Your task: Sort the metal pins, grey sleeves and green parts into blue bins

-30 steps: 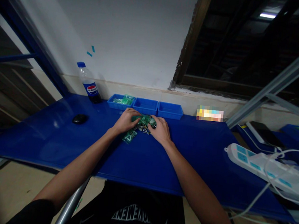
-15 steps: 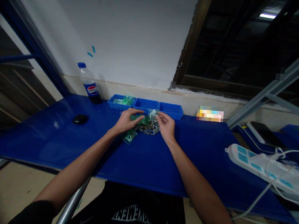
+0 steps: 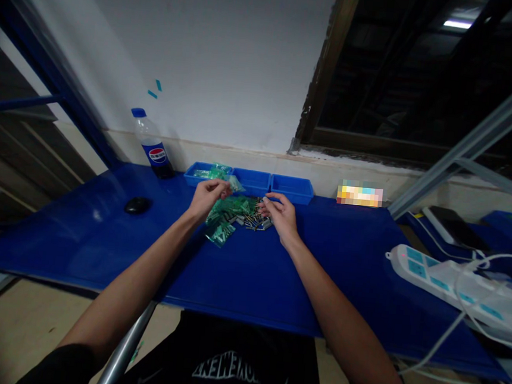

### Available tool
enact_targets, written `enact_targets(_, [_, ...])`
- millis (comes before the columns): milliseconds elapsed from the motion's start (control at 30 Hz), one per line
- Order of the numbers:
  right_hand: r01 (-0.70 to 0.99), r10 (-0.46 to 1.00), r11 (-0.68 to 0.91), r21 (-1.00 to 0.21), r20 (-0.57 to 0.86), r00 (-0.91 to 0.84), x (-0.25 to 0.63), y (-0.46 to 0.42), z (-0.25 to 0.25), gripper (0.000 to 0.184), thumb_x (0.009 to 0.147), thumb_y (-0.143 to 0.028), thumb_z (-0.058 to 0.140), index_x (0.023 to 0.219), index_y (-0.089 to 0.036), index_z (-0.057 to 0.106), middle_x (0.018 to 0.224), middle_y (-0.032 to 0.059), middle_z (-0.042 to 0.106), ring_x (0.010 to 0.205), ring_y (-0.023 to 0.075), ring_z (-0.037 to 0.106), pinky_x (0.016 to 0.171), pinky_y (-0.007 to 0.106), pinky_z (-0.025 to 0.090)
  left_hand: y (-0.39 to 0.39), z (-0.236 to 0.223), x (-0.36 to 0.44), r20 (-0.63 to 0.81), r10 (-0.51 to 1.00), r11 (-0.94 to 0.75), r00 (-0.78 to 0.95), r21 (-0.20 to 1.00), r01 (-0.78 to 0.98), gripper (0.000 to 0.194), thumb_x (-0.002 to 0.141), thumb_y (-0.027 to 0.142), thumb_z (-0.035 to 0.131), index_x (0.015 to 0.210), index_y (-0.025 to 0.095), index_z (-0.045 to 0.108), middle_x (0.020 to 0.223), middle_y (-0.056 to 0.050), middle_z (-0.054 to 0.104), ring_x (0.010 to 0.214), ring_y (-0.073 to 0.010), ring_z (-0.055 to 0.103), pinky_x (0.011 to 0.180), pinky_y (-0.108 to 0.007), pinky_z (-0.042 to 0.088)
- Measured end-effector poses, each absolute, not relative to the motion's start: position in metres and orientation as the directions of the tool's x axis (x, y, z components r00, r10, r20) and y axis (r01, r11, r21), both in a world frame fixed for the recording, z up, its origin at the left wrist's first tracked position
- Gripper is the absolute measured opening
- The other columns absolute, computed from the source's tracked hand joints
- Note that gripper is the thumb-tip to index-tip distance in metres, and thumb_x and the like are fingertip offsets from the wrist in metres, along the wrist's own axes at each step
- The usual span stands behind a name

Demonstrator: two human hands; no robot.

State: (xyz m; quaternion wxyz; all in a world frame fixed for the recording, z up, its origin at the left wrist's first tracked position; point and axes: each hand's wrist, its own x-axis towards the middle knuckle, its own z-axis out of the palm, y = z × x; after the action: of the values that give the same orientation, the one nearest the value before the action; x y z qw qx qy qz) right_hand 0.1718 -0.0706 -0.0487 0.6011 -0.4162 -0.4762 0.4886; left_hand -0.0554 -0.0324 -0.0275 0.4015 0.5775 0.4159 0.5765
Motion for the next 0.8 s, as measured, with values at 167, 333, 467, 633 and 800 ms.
enact_targets(167, [-0.178,0.986,0.155,-0.972,0.140,0.093,0.175,-0.070,-0.050,0.051,0.067,-0.055,0.089,0.101,-0.023,0.069,0.079,0.0028,0.079,0.065,0.0163,0.071,0.061,0.027,0.054,-0.014,-0.037,-0.072,0.241,0.960,-0.248,-0.144,0.968,-0.035,0.049,0.083,0.057,0.073,0.103,0.013,0.078,0.094,-0.010,0.080,0.072,-0.0176,0.069,0.066,-0.027,0.051])
enact_targets(333, [-0.165,0.989,0.138,-0.977,0.126,0.081,0.176,-0.070,-0.050,0.050,0.068,-0.056,0.088,0.100,-0.023,0.069,0.079,0.0030,0.079,0.064,0.0156,0.070,0.059,0.026,0.052,-0.019,-0.040,-0.079,0.333,0.943,-0.292,-0.003,0.831,0.473,0.043,0.090,0.054,0.069,0.099,0.014,0.082,0.092,-0.012,0.081,0.079,-0.0255,0.072,0.077,-0.035,0.055])
enact_targets(467, [-0.151,0.989,0.138,-0.979,0.127,0.083,0.177,-0.071,-0.050,0.050,0.069,-0.057,0.087,0.100,-0.023,0.069,0.080,0.0029,0.079,0.064,0.0151,0.070,0.059,0.025,0.052,-0.029,-0.042,-0.072,0.394,0.891,-0.425,0.226,0.544,0.724,0.044,0.081,0.052,0.081,0.109,0.018,0.081,0.102,-0.013,0.079,0.089,-0.0290,0.071,0.086,-0.040,0.054])
enact_targets(633, [-0.153,0.989,0.134,-0.979,0.123,0.079,0.176,-0.071,-0.050,0.050,0.068,-0.057,0.087,0.100,-0.023,0.070,0.079,0.0024,0.079,0.062,0.0145,0.069,0.058,0.025,0.051,-0.029,-0.045,-0.066,0.368,0.899,-0.410,0.238,0.509,0.757,0.043,0.079,0.029,0.081,0.120,0.018,0.076,0.101,-0.009,0.076,0.092,-0.0261,0.069,0.089,-0.037,0.054])
enact_targets(800, [-0.142,0.989,0.135,-0.981,0.125,0.075,0.176,-0.071,-0.051,0.050,0.069,-0.058,0.087,0.101,-0.023,0.070,0.080,0.0030,0.079,0.063,0.0151,0.069,0.058,0.026,0.050,-0.028,-0.050,-0.065,0.457,0.852,-0.486,0.256,0.509,0.710,0.041,0.083,0.038,0.078,0.118,0.018,0.076,0.100,-0.011,0.075,0.095,-0.0288,0.067,0.094,-0.043,0.051])
